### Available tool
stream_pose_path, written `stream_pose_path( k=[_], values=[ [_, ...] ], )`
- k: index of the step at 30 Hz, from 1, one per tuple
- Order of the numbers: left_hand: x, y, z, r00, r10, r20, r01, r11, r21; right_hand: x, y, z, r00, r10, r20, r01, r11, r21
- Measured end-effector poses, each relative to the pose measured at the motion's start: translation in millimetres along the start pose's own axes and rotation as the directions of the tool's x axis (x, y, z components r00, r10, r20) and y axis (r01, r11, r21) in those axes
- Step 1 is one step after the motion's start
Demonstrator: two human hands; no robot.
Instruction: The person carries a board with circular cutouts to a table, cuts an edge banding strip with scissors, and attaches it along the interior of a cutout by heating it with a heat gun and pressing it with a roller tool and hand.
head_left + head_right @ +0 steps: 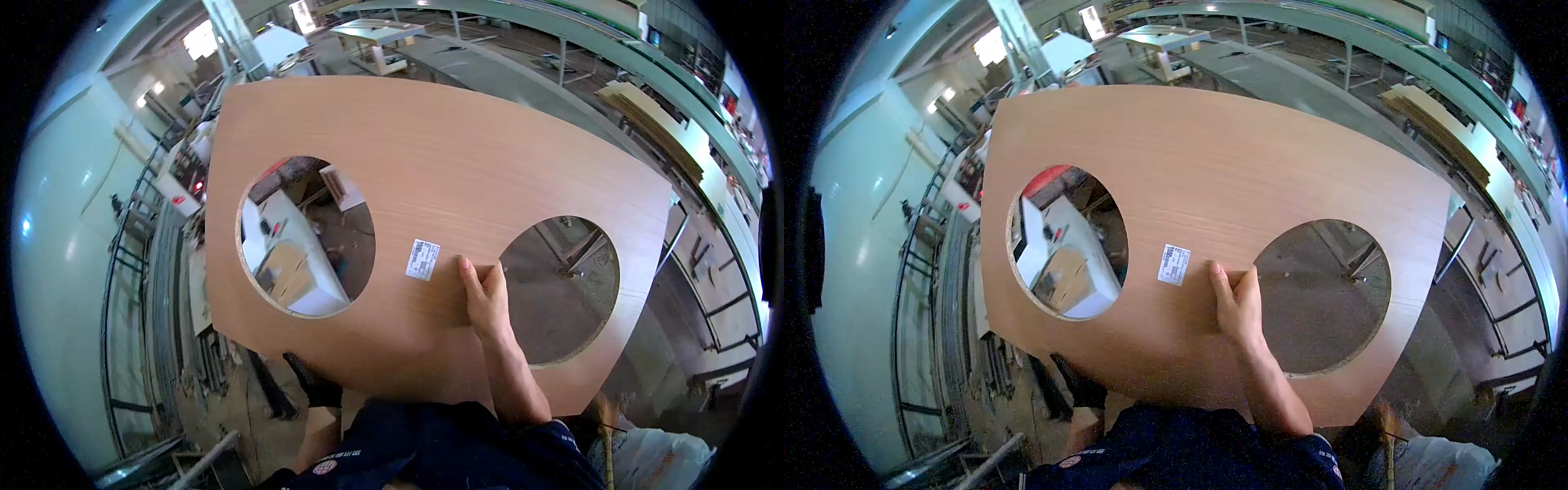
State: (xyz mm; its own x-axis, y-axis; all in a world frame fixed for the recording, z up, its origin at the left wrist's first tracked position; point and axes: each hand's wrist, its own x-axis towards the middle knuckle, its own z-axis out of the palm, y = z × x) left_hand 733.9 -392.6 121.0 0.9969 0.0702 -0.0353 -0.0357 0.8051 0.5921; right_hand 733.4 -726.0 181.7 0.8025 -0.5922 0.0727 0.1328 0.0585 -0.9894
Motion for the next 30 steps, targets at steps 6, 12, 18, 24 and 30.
stream_pose_path(
  k=[6,12,18,24,30],
  values=[
    [83.7,-40.8,-59.6,0.981,-0.174,0.092,0.177,0.984,-0.026,13.4,63.8,22.1,0.994,-0.024,-0.111,0.009,0.991,-0.136],
    [220.0,-65.9,-71.2,0.943,-0.290,0.161,0.300,0.953,-0.042,76.1,122.1,81.4,0.974,0.078,-0.215,-0.107,0.986,-0.125],
    [320.9,-121.5,-34.1,0.911,-0.375,0.172,0.399,0.906,-0.138,177.4,112.5,65.6,0.946,-0.077,-0.315,0.072,0.997,-0.028],
    [433.7,-213.1,14.3,0.872,-0.449,0.195,0.486,0.843,-0.230,293.4,91.2,57.6,0.896,-0.018,-0.444,-0.012,0.998,-0.063],
    [578.1,-334.3,57.2,0.895,-0.446,-0.002,0.438,0.880,-0.184,443.6,120.2,53.5,0.855,0.001,-0.519,0.021,0.999,0.037]
  ],
)
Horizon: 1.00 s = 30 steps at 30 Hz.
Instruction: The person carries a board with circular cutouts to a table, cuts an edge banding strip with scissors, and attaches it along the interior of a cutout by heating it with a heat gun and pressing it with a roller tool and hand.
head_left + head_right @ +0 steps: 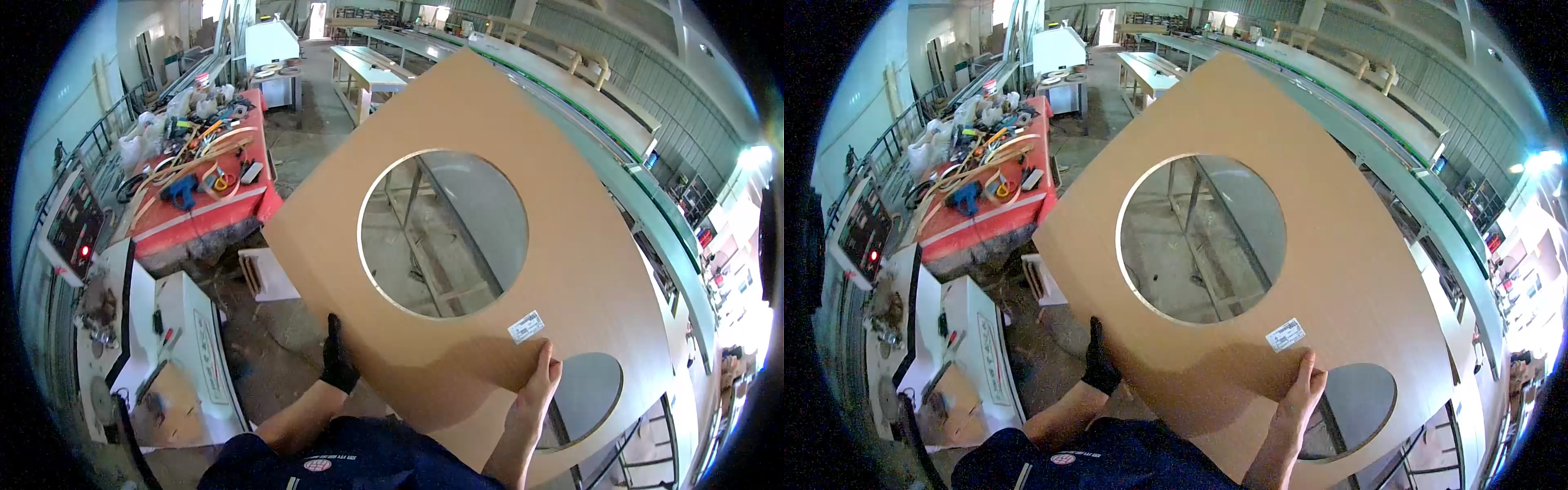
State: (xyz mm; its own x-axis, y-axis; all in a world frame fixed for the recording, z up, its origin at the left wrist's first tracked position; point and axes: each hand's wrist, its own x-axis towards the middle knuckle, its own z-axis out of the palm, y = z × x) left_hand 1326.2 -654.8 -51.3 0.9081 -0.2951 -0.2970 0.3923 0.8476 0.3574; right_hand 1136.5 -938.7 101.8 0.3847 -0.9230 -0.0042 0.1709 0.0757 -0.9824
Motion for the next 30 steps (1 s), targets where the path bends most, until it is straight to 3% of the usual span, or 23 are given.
stream_pose_path(
  k=[2,5,11,14,17,20,23,26,30],
  values=[
    [52.2,-0.1,31.0,0.999,-0.006,-0.041,0.007,1.000,0.022,54.1,8.1,35.7,1.000,-0.025,0.008,0.025,1.000,0.016],
    [112.5,9.0,89.5,1.000,0.022,-0.013,-0.021,0.999,0.048,125.3,2.2,92.7,0.998,0.061,-0.003,-0.061,0.996,-0.067],
    [236.0,18.5,117.9,0.996,-0.022,0.085,0.031,0.993,-0.112,241.5,19.3,206.2,0.997,0.072,0.005,-0.071,0.989,-0.131],
    [299.0,26.9,137.7,0.998,0.065,-0.020,-0.065,0.998,0.007,288.1,33.7,263.5,0.997,0.069,0.039,-0.063,0.990,-0.126],
    [377.9,35.6,153.6,0.995,0.083,0.061,-0.086,0.996,0.036,335.3,51.4,330.6,0.998,0.046,0.045,-0.038,0.985,-0.168],
    [488.7,46.0,146.4,0.997,0.067,0.043,-0.069,0.997,0.040,394.5,82.2,405.4,0.997,0.050,0.053,-0.039,0.981,-0.190],
    [580.7,67.8,185.2,0.978,0.113,-0.176,-0.078,0.978,0.196,451.4,102.7,492.7,0.992,0.095,0.084,-0.082,0.986,-0.142],
    [667.0,97.5,213.4,0.975,0.107,-0.195,-0.055,0.966,0.254,514.6,139.0,564.9,0.995,0.099,-0.001,-0.098,0.986,-0.135],
    [782.8,119.7,228.2,0.974,0.064,-0.218,-0.006,0.966,0.258,581.4,160.7,647.4,0.978,0.165,0.126,-0.156,0.985,-0.074]
  ],
)
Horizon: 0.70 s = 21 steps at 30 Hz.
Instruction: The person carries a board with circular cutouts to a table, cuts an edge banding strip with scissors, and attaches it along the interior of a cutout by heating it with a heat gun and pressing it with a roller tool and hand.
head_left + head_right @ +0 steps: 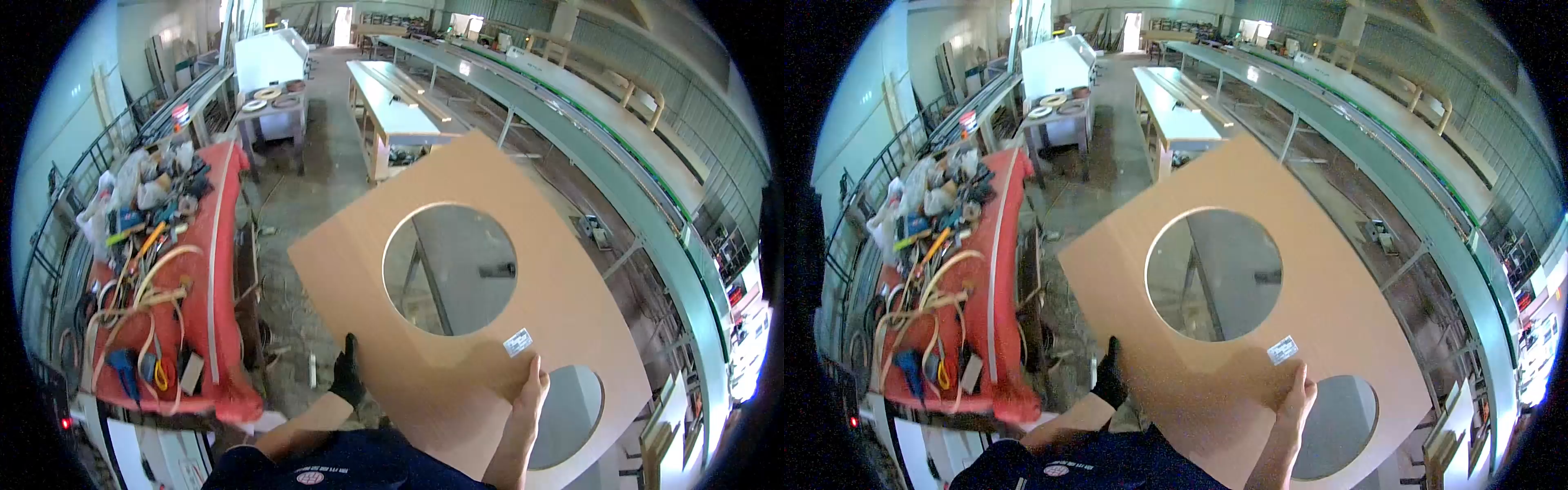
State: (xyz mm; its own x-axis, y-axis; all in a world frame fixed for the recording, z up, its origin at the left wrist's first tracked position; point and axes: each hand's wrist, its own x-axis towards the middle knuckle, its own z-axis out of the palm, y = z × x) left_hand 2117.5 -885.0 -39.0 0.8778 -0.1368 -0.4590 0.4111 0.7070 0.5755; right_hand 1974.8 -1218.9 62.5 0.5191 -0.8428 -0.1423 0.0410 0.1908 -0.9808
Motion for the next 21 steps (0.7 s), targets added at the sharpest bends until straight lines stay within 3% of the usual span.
stream_pose_path(
  k=[4,7,10,12,15,17,21],
  values=[
    [119.1,13.4,26.6,0.992,-0.031,0.122,0.034,0.999,-0.018,97.5,42.8,71.0,0.995,-0.056,-0.078,0.062,0.996,0.070],
    [208.3,25.9,51.9,0.991,-0.116,0.072,0.117,0.993,-0.007,149.0,59.3,135.6,0.992,-0.002,-0.130,0.010,0.998,0.067],
    [328.4,32.4,74.5,0.996,-0.086,0.025,0.086,0.996,0.020,212.6,59.6,216.1,0.989,0.068,-0.131,-0.063,0.997,0.041],
    [369.3,63.0,98.3,0.992,-0.117,0.038,0.113,0.989,0.097,257.6,79.9,239.8,0.977,0.146,-0.154,-0.151,0.988,-0.019],
    [435.2,104.5,145.0,0.988,-0.149,0.037,0.141,0.976,0.165,325.9,101.0,296.8,0.974,0.172,-0.149,-0.163,0.984,0.074],
    [482.8,122.5,174.3,0.992,-0.116,0.053,0.105,0.979,0.175,361.6,98.5,334.5,0.971,0.171,-0.166,-0.166,0.985,0.044],
    [566.5,151.6,198.6,0.978,-0.199,0.063,0.181,0.960,0.213,399.0,83.5,407.8,0.947,0.211,-0.243,-0.210,0.977,0.030]
  ],
)
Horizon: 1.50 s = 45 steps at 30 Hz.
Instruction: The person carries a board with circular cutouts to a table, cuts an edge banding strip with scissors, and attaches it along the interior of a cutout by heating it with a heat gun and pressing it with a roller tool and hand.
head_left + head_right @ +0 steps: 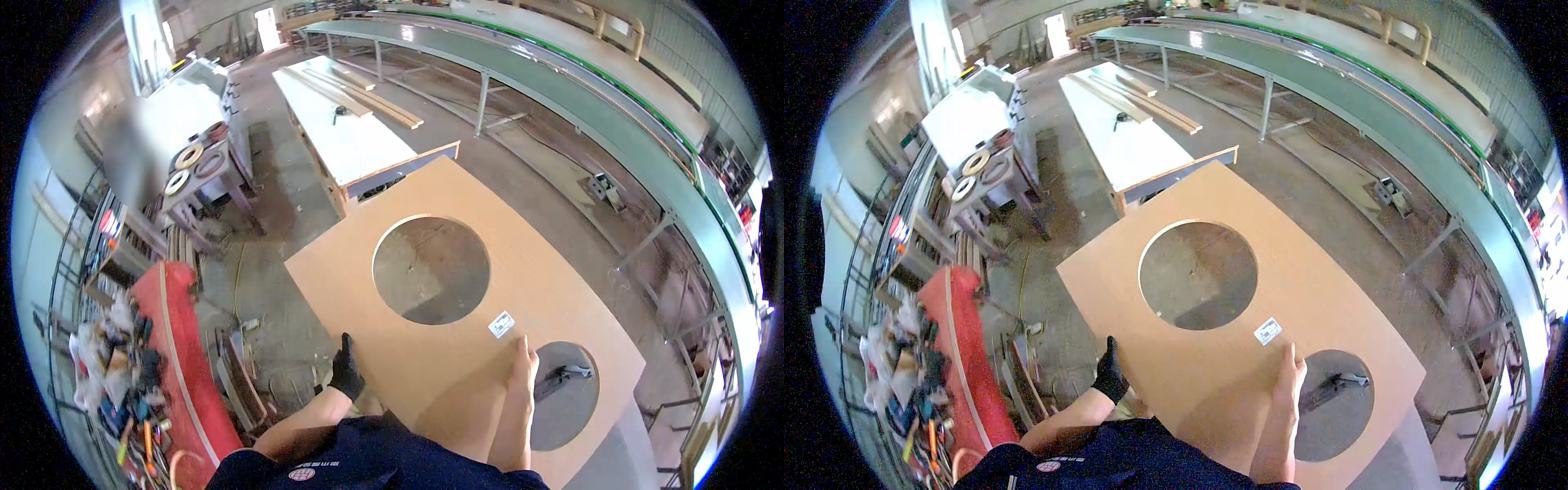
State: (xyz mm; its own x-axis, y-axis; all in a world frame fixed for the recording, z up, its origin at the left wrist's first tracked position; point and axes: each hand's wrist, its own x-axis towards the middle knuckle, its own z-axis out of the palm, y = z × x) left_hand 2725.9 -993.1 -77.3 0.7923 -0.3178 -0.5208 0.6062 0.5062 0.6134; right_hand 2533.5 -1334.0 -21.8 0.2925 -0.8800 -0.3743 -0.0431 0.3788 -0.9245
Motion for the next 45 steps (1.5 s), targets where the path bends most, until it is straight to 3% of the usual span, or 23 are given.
stream_pose_path(
  k=[8,11,14,16,18,19,20,21,22,23,24,25,28,31,33,34,35,36,37,38,40,42,45],
  values=[
    [232.5,104.6,0.4,0.997,-0.076,-0.032,0.083,0.925,0.372,59.1,13.3,201.9,0.992,0.027,-0.124,-0.012,0.993,0.117],
    [252.2,170.8,54.4,0.993,-0.071,-0.099,0.116,0.788,0.604,101.6,39.8,248.5,0.964,0.114,-0.241,-0.128,0.991,-0.042],
    [332.3,176.5,25.9,0.997,0.040,0.062,-0.071,0.728,0.681,115.8,38.6,294.5,0.923,0.162,-0.350,-0.170,0.985,0.007],
    [361.7,191.2,38.6,0.990,-0.038,0.136,-0.054,0.785,0.617,124.4,31.6,323.3,0.913,0.148,-0.380,-0.158,0.987,0.005],
    [363.7,237.5,50.8,0.810,-0.259,0.526,0.125,0.953,0.276,152.1,49.2,325.9,0.888,0.108,-0.448,-0.154,0.986,-0.068],
    [359.2,263.6,67.1,0.634,-0.307,0.710,0.310,0.942,0.131,136.9,10.7,348.1,0.852,0.212,-0.479,-0.310,0.941,-0.134],
    [378.4,247.0,60.1,0.772,-0.337,0.540,0.270,0.942,0.200,140.3,17.8,350.0,0.866,0.151,-0.476,-0.236,0.964,-0.124],
    [396.9,230.5,55.0,0.876,-0.349,0.332,0.261,0.923,0.282,150.6,19.0,352.3,0.828,0.199,-0.524,-0.342,0.920,-0.192],
    [415.1,213.5,49.2,0.932,-0.344,0.118,0.285,0.892,0.352,162.2,36.8,348.7,0.839,0.173,-0.516,-0.318,0.925,-0.207],
    [411.3,225.5,65.2,0.937,-0.349,0.023,0.311,0.860,0.405,160.4,26.6,364.8,0.852,0.140,-0.505,-0.211,0.974,-0.086],
    [428.1,222.9,57.9,0.934,-0.352,0.069,0.290,0.853,0.434,183.7,42.1,358.3,0.832,0.195,-0.520,-0.333,0.924,-0.186],
    [435.9,223.4,63.3,0.929,-0.364,0.069,0.297,0.843,0.449,167.9,0.0,387.0,0.757,0.086,-0.647,-0.342,0.896,-0.281],
    [457.5,198.2,18.9,0.914,-0.398,0.075,0.324,0.831,0.452,203.7,78.0,363.9,0.830,0.179,-0.528,-0.309,0.936,-0.169],
    [473.2,193.8,23.8,0.835,-0.541,0.102,0.453,0.780,0.432,220.2,76.3,375.2,0.748,0.060,-0.660,-0.389,0.846,-0.364],
    [478.6,207.1,38.3,0.798,-0.589,0.125,0.491,0.756,0.433,226.4,61.9,373.5,0.812,0.117,-0.572,-0.352,0.880,-0.320],
    [476.8,199.0,47.1,0.845,-0.528,0.082,0.433,0.766,0.475,211.2,14.8,380.6,0.849,0.219,-0.481,-0.380,0.886,-0.266],
    [497.9,188.7,19.4,0.834,-0.549,-0.056,0.501,0.712,0.491,225.6,28.7,373.8,0.846,0.199,-0.494,-0.346,0.910,-0.226],
    [482.8,185.3,42.8,0.868,-0.493,-0.059,0.458,0.748,0.481,234.4,35.0,370.6,0.843,0.219,-0.492,-0.341,0.924,-0.173],
    [469.0,191.6,70.4,0.886,-0.463,-0.041,0.425,0.772,0.473,242.7,42.5,369.4,0.870,0.144,-0.472,-0.216,0.971,-0.101],
    [458.8,193.5,91.3,0.891,-0.455,-0.016,0.407,0.780,0.475,251.4,53.3,360.9,0.872,0.045,-0.488,-0.179,0.956,-0.232],
    [454.4,189.1,83.3,0.871,-0.490,-0.035,0.453,0.773,0.444,242.2,46.2,364.0,0.830,0.145,-0.539,-0.322,0.913,-0.251],
    [448.1,183.9,90.5,0.865,-0.499,-0.055,0.480,0.790,0.381,254.2,71.1,347.1,0.878,0.147,-0.456,-0.217,0.970,-0.105],
    [452.9,176.1,81.7,0.883,-0.469,0.010,0.430,0.818,0.382,265.9,78.2,338.4,0.812,0.264,-0.521,-0.369,0.923,-0.108]
  ],
)
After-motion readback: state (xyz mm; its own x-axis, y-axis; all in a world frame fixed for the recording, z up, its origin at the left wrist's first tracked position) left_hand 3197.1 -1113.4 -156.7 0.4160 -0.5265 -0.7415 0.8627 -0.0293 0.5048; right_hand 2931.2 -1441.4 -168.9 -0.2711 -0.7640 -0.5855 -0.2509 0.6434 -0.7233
